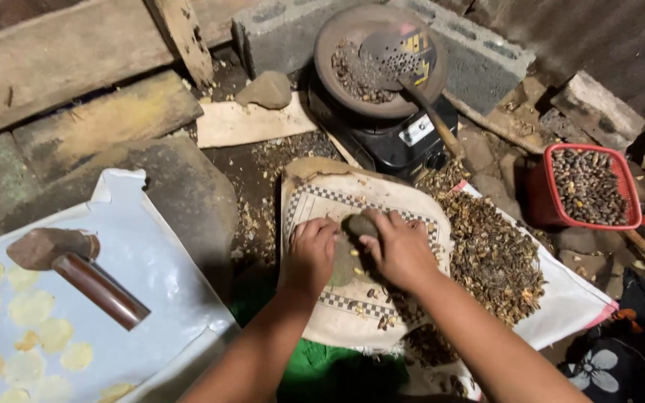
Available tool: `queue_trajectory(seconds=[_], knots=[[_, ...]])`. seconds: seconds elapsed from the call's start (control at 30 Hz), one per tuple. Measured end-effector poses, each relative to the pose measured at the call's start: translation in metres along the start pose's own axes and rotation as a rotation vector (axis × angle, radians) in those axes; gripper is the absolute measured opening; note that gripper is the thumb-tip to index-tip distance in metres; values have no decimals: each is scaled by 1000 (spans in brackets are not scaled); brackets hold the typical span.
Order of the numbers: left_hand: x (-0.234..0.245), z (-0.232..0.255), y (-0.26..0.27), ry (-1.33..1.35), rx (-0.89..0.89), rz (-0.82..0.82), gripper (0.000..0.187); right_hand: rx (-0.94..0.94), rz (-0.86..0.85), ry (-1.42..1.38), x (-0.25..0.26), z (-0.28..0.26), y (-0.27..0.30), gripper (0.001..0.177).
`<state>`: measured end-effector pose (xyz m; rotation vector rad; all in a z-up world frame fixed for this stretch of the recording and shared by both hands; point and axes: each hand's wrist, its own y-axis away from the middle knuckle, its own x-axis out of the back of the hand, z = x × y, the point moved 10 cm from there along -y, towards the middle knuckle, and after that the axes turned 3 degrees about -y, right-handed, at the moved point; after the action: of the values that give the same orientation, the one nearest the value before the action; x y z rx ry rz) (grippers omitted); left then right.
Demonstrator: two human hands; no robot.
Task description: Cracking nut shells with a stone, stirring them in a pan on a stove, and flattening the kernels with a wooden mallet.
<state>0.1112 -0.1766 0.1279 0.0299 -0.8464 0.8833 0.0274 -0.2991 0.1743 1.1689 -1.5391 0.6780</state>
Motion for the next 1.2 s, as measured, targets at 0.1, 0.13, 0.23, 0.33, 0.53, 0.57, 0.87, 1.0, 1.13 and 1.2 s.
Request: queue_trajectory(seconds=[0.1, 0.13, 0.23, 0.33, 0.53, 0.57, 0.87, 1.0, 1.13, 1.2], knots=[[12, 13, -3, 29, -42, 40, 25, -217, -142, -151, -27, 44, -13, 51], [11, 11, -3, 27, -40, 44, 25, -212, -142, -150, -28, 42, -17, 51], [7, 8, 2, 35, -2, 39, 23, -260, -209, -154, -30, 32, -4, 54], [0, 4, -16, 55, 32, 64, 19, -144, -164, 36, -6, 8, 1, 50], [0, 12, -12, -38, 128, -55, 14, -233, -228, 52, -16, 22, 8, 49], [1, 14, -14, -42, 120, -89, 18, -174, -105, 16, -11, 18, 4, 51], [7, 1, 3, -89, 37, 52, 36, -103, -50, -91, -3, 9, -29, 51], [10, 1, 0, -65, 67, 74, 32, -299, -260, -226, -41, 49, -40, 56], [10, 2, -4, -69, 91, 75, 27, -197, -223, -96, -28, 29, -35, 51], [8, 1, 0, -90, 63, 103, 25, -73, -208, 82, -15, 4, -32, 46]])
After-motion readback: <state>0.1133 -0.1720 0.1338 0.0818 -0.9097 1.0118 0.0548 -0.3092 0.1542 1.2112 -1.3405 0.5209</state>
